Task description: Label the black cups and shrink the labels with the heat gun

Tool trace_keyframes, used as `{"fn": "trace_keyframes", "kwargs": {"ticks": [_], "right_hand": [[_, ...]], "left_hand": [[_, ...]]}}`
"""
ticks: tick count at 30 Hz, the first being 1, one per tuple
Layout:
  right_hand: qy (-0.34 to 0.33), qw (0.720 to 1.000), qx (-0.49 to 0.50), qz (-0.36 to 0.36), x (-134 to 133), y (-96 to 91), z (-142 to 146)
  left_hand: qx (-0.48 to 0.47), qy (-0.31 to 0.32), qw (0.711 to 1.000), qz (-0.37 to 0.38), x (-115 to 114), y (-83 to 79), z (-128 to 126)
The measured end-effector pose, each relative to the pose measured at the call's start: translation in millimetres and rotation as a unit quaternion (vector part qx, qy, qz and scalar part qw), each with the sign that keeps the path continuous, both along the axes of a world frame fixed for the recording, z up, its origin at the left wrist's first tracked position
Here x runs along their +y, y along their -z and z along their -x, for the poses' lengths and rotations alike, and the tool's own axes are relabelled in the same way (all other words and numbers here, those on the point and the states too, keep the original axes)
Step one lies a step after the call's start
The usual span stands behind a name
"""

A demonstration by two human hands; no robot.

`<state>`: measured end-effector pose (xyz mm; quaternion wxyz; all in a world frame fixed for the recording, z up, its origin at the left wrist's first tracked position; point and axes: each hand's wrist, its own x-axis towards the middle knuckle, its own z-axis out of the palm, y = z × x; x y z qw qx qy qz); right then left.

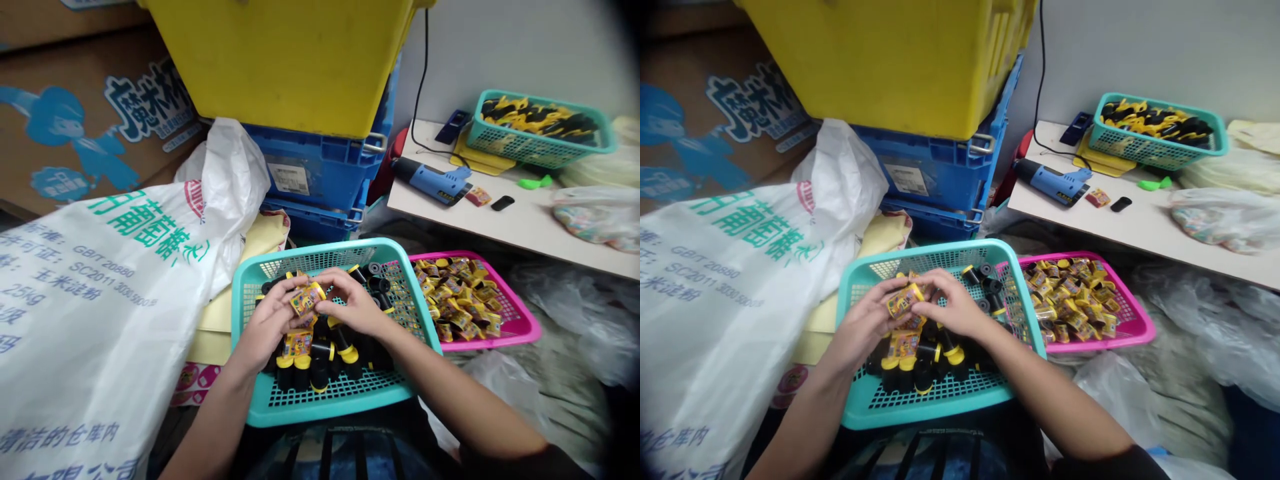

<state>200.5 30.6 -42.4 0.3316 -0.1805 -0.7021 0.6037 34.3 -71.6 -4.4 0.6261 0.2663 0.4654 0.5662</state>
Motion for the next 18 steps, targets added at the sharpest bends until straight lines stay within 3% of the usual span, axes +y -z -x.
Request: {"fn": "trace_keyframes", "kwargs": {"ticks": [6,8,12,14,16,18], "right_hand": [[-0.014,0.999,0.009,0.05,-3.4,-4.4,-1.4],[-0.001,1.0,0.016,0.012,-3.5,-5.2,-0.5],[0.061,0.989,0.039,-0.126,-4.1,-5.8,0.8],[0.06,0.983,0.022,-0.17,-4.5,-7.6,-0.9],[0.004,0.991,0.012,-0.135,-4.6,-10.0,-3.7],[-0.069,0.997,0.027,-0.011,-4.5,-11.2,-5.6]], "left_hand": [[0.068,-0.053,0.996,0.025,-0.3,7.8,-0.2],[0.069,-0.065,0.995,0.023,-0.2,5.4,-1.0],[0.008,-0.02,1.0,-0.009,0.6,-1.4,-3.1],[0.036,-0.02,0.999,-0.007,1.5,-1.2,-5.7],[0.097,-0.035,0.995,0.009,2.6,0.9,-8.7],[0.129,-0.042,0.991,0.016,3.3,2.7,-11.2]]}}
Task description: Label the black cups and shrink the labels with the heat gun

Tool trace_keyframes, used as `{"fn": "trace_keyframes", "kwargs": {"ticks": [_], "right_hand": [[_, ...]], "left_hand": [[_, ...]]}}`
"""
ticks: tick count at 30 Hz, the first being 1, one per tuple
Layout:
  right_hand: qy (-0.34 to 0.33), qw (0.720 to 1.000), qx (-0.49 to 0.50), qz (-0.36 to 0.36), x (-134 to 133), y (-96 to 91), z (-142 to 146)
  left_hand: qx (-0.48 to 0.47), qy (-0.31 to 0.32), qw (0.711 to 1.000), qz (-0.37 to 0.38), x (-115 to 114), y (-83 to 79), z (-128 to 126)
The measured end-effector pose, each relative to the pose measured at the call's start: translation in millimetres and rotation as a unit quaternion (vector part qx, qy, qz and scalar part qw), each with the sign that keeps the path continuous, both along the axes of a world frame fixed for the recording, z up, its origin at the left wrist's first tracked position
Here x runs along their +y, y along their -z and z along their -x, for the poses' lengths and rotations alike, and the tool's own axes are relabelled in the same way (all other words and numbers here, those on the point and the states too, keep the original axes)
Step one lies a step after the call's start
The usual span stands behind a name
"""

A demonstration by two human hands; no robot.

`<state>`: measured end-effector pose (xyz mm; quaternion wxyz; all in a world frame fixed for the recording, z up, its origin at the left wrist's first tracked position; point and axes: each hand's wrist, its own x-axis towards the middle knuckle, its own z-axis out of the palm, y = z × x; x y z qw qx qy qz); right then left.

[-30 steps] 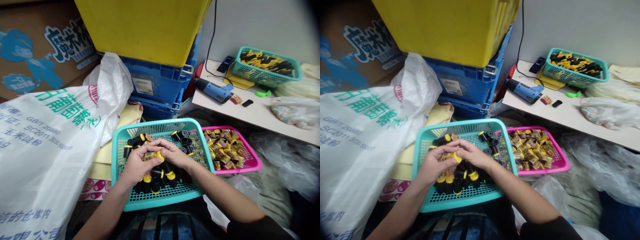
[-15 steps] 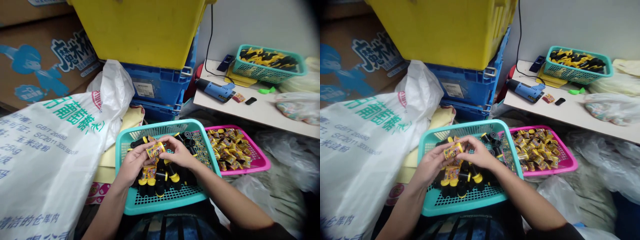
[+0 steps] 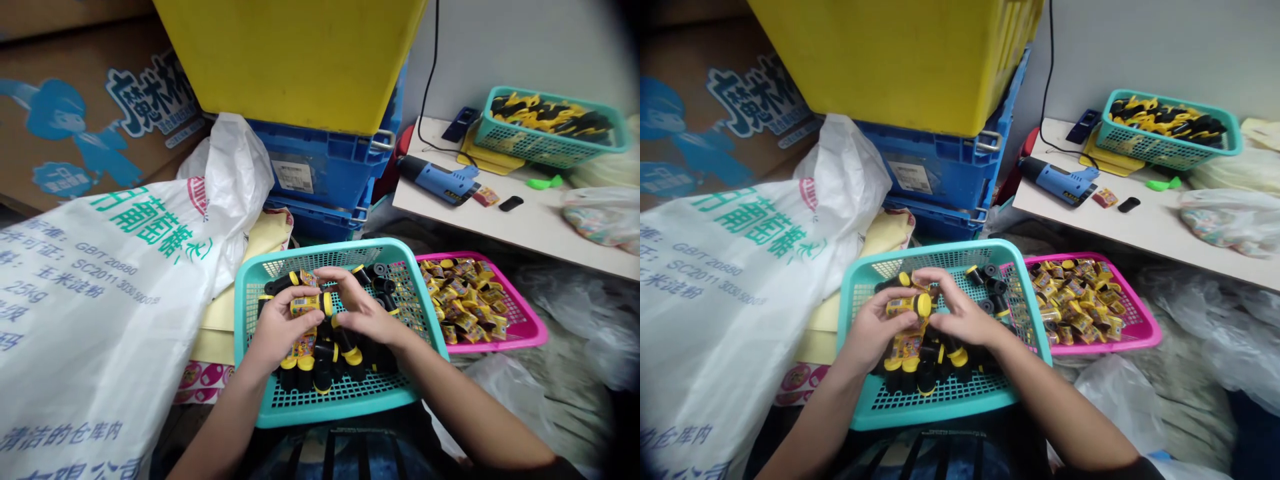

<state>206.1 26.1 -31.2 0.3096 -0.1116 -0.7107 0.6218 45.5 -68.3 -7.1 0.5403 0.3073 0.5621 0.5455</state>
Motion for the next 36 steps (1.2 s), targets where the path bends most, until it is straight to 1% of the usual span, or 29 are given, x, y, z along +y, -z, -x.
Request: {"fn": "trace_keyframes", "kwargs": {"ticks": [2,3,4,6,8,12,16,20,22,24,26,28,29,30,31,32,34,36], "right_hand": [[-0.045,0.991,-0.005,0.128,-0.7,1.2,0.4],[-0.059,0.982,-0.013,0.177,-1.5,2.7,1.4],[-0.073,0.974,-0.021,0.213,-2.7,4.5,2.9],[-0.095,0.962,-0.017,0.255,-5.6,8.5,6.4],[-0.096,0.959,0.005,0.268,-8.7,11.4,9.6],[-0.055,0.968,0.015,0.244,-11.6,11.8,13.5],[-0.047,0.97,0.009,0.239,-11.1,10.1,15.7],[-0.073,0.962,0.015,0.262,-11.8,10.1,18.5],[-0.086,0.961,0.021,0.262,-11.1,8.6,18.5],[-0.084,0.969,0.012,0.231,-7.1,5.8,16.4],[-0.062,0.978,0.001,0.198,0.8,3.0,12.6],[0.012,0.988,-0.051,0.148,10.0,2.2,9.4],[0.06,0.986,-0.103,0.113,13.3,2.9,8.9],[0.103,0.977,-0.171,0.072,15.0,4.2,9.5],[0.13,0.96,-0.247,0.026,14.6,5.9,11.4],[0.137,0.938,-0.317,-0.018,11.9,7.9,14.3],[0.121,0.897,-0.412,-0.103,1.3,11.3,22.5],[0.109,0.863,-0.458,-0.182,-10.9,13.0,31.0]], "left_hand": [[0.01,-0.005,1.0,-0.011,0.3,-0.5,-1.7],[0.014,-0.009,1.0,-0.024,0.3,-1.6,-2.4],[0.019,-0.011,0.999,-0.039,0.3,-3.2,-3.1],[0.033,-0.011,0.997,-0.066,0.1,-6.7,-4.4],[0.05,-0.009,0.996,-0.078,-0.3,-9.3,-5.6],[0.056,-0.006,0.995,-0.077,-1.7,-8.9,-6.7],[0.048,-0.009,0.996,-0.076,-3.0,-6.0,-6.4],[0.063,0.007,0.996,-0.069,-3.8,-3.2,-7.9],[0.055,0.009,0.996,-0.072,-4.4,-1.3,-8.2],[0.048,0.01,0.996,-0.078,-4.9,-0.7,-4.5],[0.064,-0.013,0.994,-0.09,-4.4,-2.7,5.7],[0.104,-0.064,0.987,-0.106,-1.9,-6.6,22.5],[0.132,-0.091,0.981,-0.112,0.3,-8.4,32.1],[0.171,-0.11,0.973,-0.113,3.3,-9.4,41.6],[0.222,-0.115,0.963,-0.105,6.8,-9.3,50.1],[0.283,-0.107,0.948,-0.095,10.8,-7.8,57.2],[0.41,-0.072,0.906,-0.08,18.8,-0.6,65.5],[0.503,-0.043,0.86,-0.077,24.8,9.2,67.0]]}}
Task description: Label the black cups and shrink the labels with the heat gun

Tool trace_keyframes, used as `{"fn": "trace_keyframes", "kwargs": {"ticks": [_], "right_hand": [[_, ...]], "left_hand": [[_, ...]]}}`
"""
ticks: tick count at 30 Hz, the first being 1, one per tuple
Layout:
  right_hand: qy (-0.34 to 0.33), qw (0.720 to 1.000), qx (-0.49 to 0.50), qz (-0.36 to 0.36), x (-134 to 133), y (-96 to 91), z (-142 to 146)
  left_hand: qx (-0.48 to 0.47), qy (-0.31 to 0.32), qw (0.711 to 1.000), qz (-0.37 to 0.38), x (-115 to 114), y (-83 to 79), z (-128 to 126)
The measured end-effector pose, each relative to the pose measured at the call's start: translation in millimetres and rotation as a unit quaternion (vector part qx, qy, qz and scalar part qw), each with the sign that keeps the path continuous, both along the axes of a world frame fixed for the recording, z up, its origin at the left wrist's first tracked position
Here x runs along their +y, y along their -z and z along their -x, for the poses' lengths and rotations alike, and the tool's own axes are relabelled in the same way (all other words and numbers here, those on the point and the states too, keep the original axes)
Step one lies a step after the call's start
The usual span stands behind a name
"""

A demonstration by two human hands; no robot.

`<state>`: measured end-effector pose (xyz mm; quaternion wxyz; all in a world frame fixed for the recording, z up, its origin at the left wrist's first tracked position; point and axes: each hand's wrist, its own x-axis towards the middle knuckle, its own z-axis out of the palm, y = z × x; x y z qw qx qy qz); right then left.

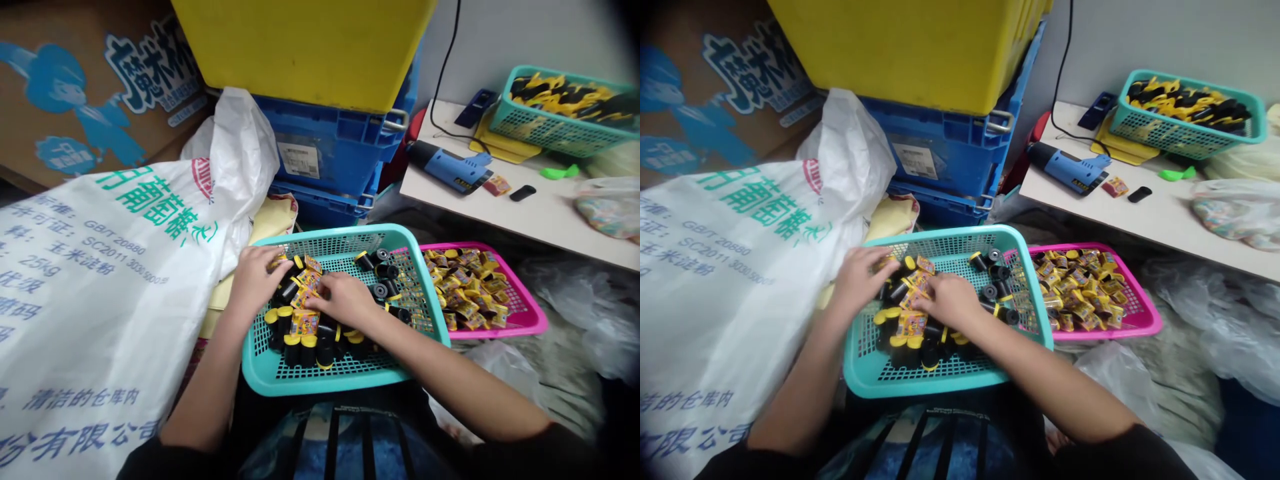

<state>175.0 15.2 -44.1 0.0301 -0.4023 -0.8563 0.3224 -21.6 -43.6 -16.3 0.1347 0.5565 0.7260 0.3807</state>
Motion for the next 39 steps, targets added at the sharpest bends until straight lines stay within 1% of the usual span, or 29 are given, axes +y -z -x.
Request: {"fn": "trace_keyframes", "kwargs": {"ticks": [2,3,5,7,8,11,13,15,17,19,21,23,24,25,27,29,31,33,34,37,39], "right_hand": [[-0.007,0.999,-0.038,-0.029,-7.7,-0.8,5.4],[-0.005,0.998,-0.05,-0.025,-8.8,-2.0,6.2],[0.004,0.998,-0.061,0.006,-6.6,-5.8,4.1],[0.011,0.998,-0.054,0.038,-1.3,-10.9,-1.7],[0.011,0.998,-0.044,0.043,1.4,-13.6,-5.0],[-0.016,1.0,0.003,0.008,6.2,-20.1,-11.9],[-0.047,0.998,0.037,-0.013,6.3,-21.4,-12.6],[-0.06,0.996,0.062,-0.006,5.0,-19.7,-11.0],[-0.058,0.996,0.072,-0.006,3.7,-16.1,-9.4],[-0.054,0.996,0.057,-0.044,3.6,-12.1,-9.8],[-0.049,0.992,0.041,-0.11,4.9,-9.1,-12.6],[-0.039,0.984,0.076,-0.156,7.2,-8.1,-16.2],[-0.033,0.98,0.12,-0.154,8.5,-8.4,-17.7],[-0.024,0.976,0.171,-0.133,9.7,-8.9,-18.7],[-0.008,0.964,0.264,-0.045,11.5,-10.8,-19.3],[0.006,0.946,0.317,0.064,12.1,-12.5,-18.1],[0.012,0.923,0.348,0.166,12.1,-12.8,-15.9],[0.017,0.903,0.361,0.231,12.0,-10.3,-13.3],[0.024,0.902,0.354,0.244,12.2,-7.9,-11.7],[0.05,0.923,0.287,0.251,13.0,2.1,-6.8],[0.04,0.942,0.223,0.247,13.2,7.8,-4.0]], "left_hand": [[0.06,-0.002,0.998,0.0,1.8,7.6,-1.9],[0.078,-0.013,0.997,-0.008,0.9,9.3,-3.2],[0.091,-0.037,0.995,-0.031,-4.1,7.7,-5.8],[0.057,-0.054,0.996,-0.043,-11.8,1.4,-9.3],[0.027,-0.056,0.997,-0.04,-15.8,-2.2,-11.9],[-0.063,-0.033,0.997,-0.006,-24.6,-8.7,-23.2],[-0.118,0.01,0.992,0.034,-25.9,-7.1,-31.2],[-0.166,0.041,0.982,0.082,-24.0,-1.7,-36.8],[-0.187,0.037,0.975,0.117,-21.0,4.9,-38.7],[-0.169,0.016,0.977,0.126,-18.5,10.1,-38.0],[-0.136,0.002,0.984,0.112,-17.2,12.2,-36.8],[-0.121,-0.008,0.99,0.078,-16.6,10.8,-36.8],[-0.137,-0.01,0.989,0.062,-16.4,9.0,-37.5],[-0.171,-0.011,0.984,0.048,-16.1,6.7,-38.5],[-0.271,-0.005,0.962,0.038,-15.2,1.0,-41.2],[-0.364,-0.001,0.93,0.047,-14.2,-4.7,-43.9],[-0.404,-0.009,0.913,0.058,-13.5,-9.2,-45.9],[-0.402,-0.019,0.913,0.072,-13.4,-11.2,-46.8],[-0.393,-0.021,0.915,0.082,-13.7,-11.1,-46.7],[-0.338,-0.043,0.936,0.087,-15.7,-7.0,-43.4],[-0.266,-0.074,0.959,0.068,-17.7,-3.0,-38.9]]}}
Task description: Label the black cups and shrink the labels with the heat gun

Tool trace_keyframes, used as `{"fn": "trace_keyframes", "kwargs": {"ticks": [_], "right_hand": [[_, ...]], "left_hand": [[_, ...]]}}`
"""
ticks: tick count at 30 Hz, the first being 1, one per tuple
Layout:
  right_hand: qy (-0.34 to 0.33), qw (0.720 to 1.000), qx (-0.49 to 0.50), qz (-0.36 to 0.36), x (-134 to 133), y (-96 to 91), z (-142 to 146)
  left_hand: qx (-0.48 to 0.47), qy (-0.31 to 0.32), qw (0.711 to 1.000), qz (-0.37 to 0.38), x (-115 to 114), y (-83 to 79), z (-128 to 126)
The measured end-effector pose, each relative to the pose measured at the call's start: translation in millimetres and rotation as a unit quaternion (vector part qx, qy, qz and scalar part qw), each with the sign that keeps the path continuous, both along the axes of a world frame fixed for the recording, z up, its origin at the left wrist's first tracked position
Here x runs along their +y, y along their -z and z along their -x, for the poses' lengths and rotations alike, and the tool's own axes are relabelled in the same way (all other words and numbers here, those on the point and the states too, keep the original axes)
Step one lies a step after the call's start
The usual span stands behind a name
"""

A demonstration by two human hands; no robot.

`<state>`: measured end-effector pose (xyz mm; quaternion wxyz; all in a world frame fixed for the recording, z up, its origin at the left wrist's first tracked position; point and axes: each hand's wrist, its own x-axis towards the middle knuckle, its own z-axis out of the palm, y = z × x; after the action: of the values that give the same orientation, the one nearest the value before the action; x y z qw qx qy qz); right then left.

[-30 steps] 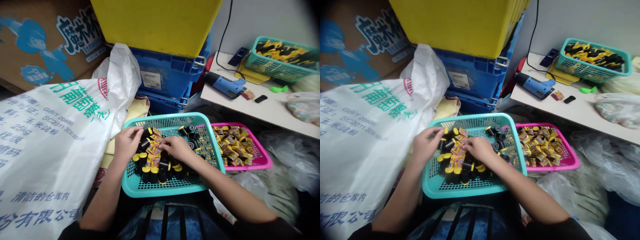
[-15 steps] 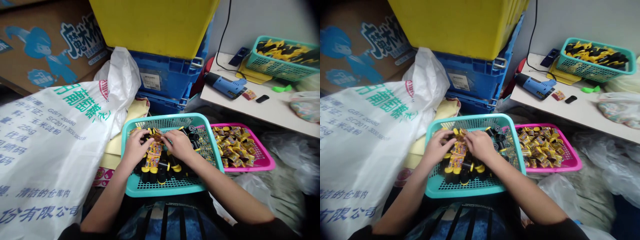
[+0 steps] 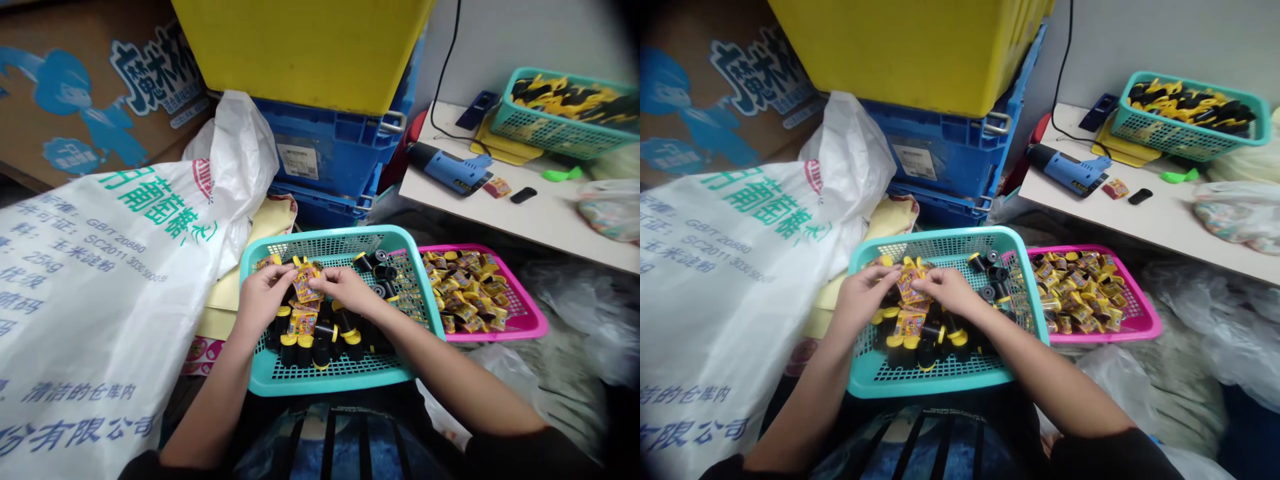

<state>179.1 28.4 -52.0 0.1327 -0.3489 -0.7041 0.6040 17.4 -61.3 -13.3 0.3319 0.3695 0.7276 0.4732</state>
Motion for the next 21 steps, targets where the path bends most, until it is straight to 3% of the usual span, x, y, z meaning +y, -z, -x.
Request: {"fn": "trace_keyframes", "kwargs": {"ticks": [3,6,10,15,18,21], "right_hand": [[-0.013,0.994,-0.046,-0.096,-0.3,1.9,1.6],[0.036,0.986,0.022,-0.163,0.7,-3.6,0.4],[0.012,0.98,0.129,-0.155,4.3,-9.6,1.4],[0.016,0.986,0.054,-0.159,5.0,-8.9,5.0],[0.012,0.988,0.101,-0.114,3.3,-12.2,3.6],[0.008,0.984,0.162,-0.071,1.7,-15.5,2.8]], "left_hand": [[0.123,-0.036,0.992,-0.023,-3.2,3.2,7.0],[0.175,-0.028,0.982,-0.059,-5.4,1.8,9.7],[0.148,0.018,0.986,-0.073,-6.4,-2.9,5.8],[0.15,-0.014,0.986,-0.075,-6.7,-13.0,2.0],[0.081,-0.038,0.995,-0.045,-6.6,-19.7,0.6],[-0.019,-0.009,0.999,-0.028,-5.3,-20.7,-3.7]]}}
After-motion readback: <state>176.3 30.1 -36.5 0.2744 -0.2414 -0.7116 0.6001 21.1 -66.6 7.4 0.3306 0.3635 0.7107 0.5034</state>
